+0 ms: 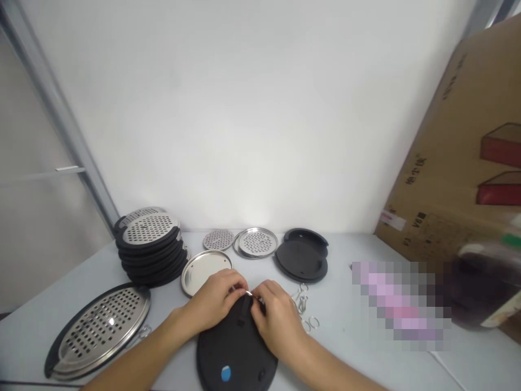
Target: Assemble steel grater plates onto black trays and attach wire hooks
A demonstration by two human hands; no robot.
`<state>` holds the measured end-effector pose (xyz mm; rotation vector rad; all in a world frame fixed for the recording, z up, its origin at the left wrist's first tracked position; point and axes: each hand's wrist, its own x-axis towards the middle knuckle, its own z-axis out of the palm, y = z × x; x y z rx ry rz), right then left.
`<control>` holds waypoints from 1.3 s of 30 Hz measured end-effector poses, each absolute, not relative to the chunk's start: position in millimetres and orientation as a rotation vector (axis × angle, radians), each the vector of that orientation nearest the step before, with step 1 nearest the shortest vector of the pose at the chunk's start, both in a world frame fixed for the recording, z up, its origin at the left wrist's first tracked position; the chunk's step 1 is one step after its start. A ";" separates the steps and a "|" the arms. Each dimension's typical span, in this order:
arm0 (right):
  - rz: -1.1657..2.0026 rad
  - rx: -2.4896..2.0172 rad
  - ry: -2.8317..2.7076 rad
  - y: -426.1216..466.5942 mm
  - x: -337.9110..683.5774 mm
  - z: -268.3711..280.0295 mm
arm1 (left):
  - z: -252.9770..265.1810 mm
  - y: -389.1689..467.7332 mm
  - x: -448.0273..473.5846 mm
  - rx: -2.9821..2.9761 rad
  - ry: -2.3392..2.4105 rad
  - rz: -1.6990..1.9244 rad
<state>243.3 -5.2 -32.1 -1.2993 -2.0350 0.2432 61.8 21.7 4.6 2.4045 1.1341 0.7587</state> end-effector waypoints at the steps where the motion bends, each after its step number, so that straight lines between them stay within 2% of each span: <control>1: 0.243 -1.292 -2.039 -4.8 242.8 -32.1 | 5.2 21.6 61.1 2.414 1.137 0.747; 11: 0.275 -1.079 -2.120 14.4 241.9 -29.5 | 10.4 21.8 54.0 2.445 1.247 0.735; 18: 0.302 -1.135 -2.102 7.3 240.0 -24.0 | 20.8 21.0 46.6 2.417 1.116 0.670; 33: 0.416 -1.185 -2.059 3.1 238.1 -24.2 | 16.4 24.5 43.4 2.407 1.111 0.709; 39: 0.373 -1.159 -2.073 3.3 238.0 -27.8 | 15.6 25.3 45.1 2.400 1.126 0.710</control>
